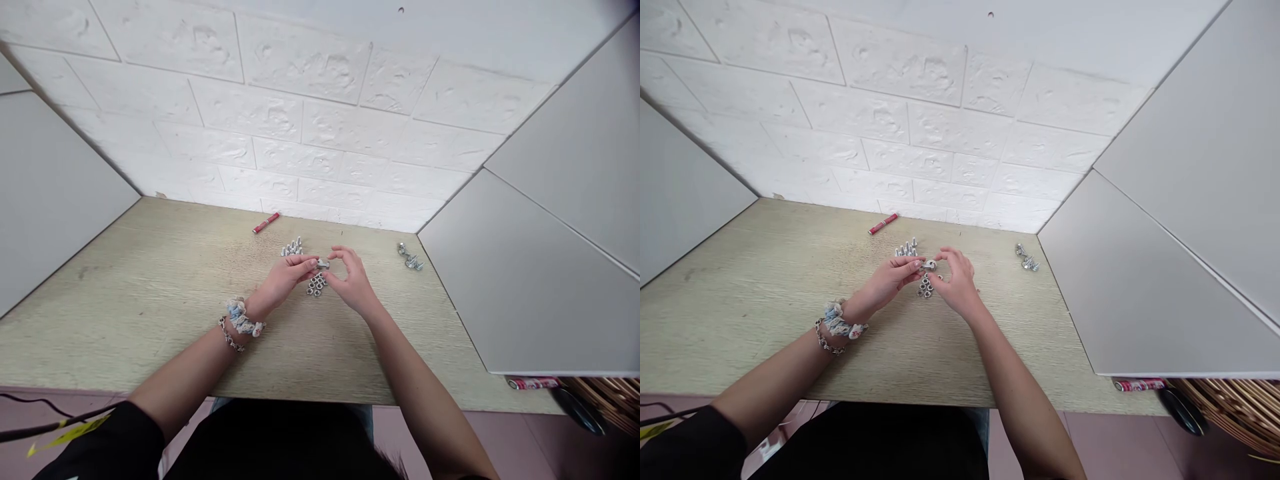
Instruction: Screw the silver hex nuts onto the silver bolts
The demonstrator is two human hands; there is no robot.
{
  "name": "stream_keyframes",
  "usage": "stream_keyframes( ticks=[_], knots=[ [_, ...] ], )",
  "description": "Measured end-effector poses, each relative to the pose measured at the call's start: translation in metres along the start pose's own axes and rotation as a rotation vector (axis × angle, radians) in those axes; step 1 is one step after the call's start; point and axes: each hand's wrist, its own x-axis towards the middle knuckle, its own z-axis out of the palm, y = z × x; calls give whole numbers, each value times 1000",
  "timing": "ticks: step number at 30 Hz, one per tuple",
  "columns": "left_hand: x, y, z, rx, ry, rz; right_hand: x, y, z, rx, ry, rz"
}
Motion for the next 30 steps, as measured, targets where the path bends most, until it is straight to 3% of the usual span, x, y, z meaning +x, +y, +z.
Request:
stream_keyframes(
  ticks=[5,13,30],
  knots=[
    [-2,0,2,75,-2,0,-1,1,2,13,-28,106],
    [-5,3,5,225,-46,34,-2,0,9,78,-68,85],
    [2,-3,1,100,93,53,5,9,-7,112,-40,10]
  ],
)
